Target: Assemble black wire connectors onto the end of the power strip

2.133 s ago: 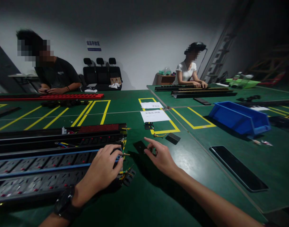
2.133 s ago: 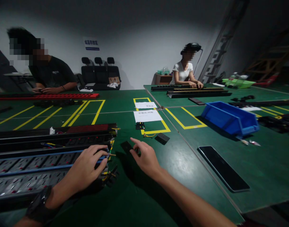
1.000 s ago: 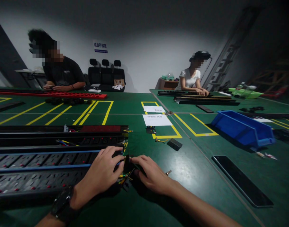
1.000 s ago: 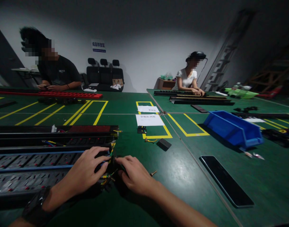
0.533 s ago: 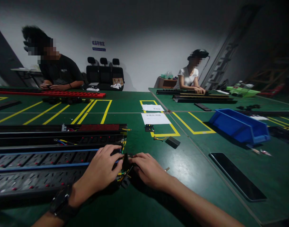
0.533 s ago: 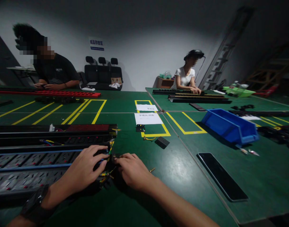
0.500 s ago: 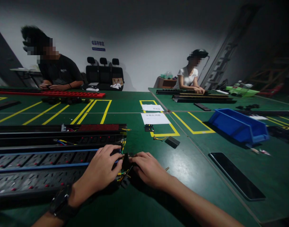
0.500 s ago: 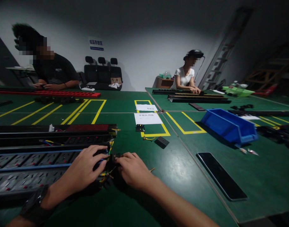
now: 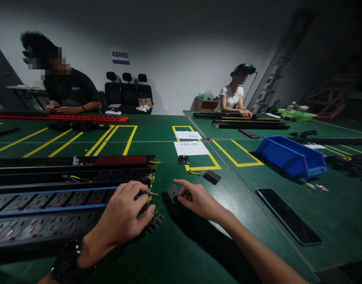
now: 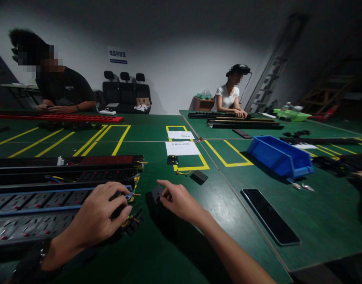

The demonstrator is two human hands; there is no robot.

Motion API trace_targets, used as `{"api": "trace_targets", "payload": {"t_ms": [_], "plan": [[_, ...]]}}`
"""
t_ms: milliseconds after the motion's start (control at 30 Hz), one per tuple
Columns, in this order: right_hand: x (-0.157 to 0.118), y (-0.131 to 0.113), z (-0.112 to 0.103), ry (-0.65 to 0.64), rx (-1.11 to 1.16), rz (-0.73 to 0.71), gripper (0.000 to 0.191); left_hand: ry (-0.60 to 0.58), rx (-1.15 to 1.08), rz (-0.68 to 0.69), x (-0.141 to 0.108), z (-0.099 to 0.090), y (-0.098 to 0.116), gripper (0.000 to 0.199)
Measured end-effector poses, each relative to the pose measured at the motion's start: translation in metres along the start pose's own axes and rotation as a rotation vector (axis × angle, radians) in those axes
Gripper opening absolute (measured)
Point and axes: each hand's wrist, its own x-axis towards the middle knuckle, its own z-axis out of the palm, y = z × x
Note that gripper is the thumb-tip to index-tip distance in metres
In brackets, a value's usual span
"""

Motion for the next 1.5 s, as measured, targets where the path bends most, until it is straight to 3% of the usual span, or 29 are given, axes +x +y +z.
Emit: {"api": "trace_targets", "payload": {"t_ms": [200, 367, 433, 633, 833, 1000, 1233, 1300, 1400, 1500], "plan": [[0.001, 0.0, -0.004, -0.005, -0.048, 0.011, 0.041, 0.044, -0.025, 0.039, 0.001, 0.001, 0.0, 0.026], [0.004, 0.005, -0.017, 0.223, -0.206, 0.045, 0.016, 0.025, -0.046, 0.036, -0.001, 0.005, -0.003, 0.026], [0.005, 0.009, -0.02, 0.258, -0.27, 0.105, 0.016, 0.021, -0.05, 0.028, -0.002, 0.007, -0.004, 0.026], [0.005, 0.01, -0.018, 0.052, -0.33, 0.24, 0.024, -0.021, -0.036, -0.029, 0.003, 0.006, -0.005, 0.029], [0.001, 0.005, -0.019, -0.073, -0.264, 0.143, 0.032, -0.186, 0.027, -0.045, 0.023, 0.003, -0.005, 0.024], [-0.001, 0.003, -0.02, -0.19, -0.192, 0.055, 0.034, -0.317, 0.016, -0.022, 0.048, 0.011, 0.003, 0.018], [-0.002, 0.009, -0.022, -0.253, -0.254, -0.039, 0.047, -0.65, -0.046, -0.003, 0.082, 0.026, 0.026, 0.019], [-0.001, 0.014, -0.031, -0.181, -0.239, -0.003, 0.038, -0.679, -0.092, 0.008, 0.088, 0.025, 0.025, 0.019], [0.0, 0.026, -0.054, 0.151, -0.374, 0.181, 0.023, -0.64, -0.175, -0.032, 0.096, 0.021, 0.012, 0.022], [-0.003, 0.046, -0.074, 0.319, -0.616, 0.408, 0.04, -0.642, -0.306, -0.069, 0.103, 0.016, -0.007, 0.027]]}}
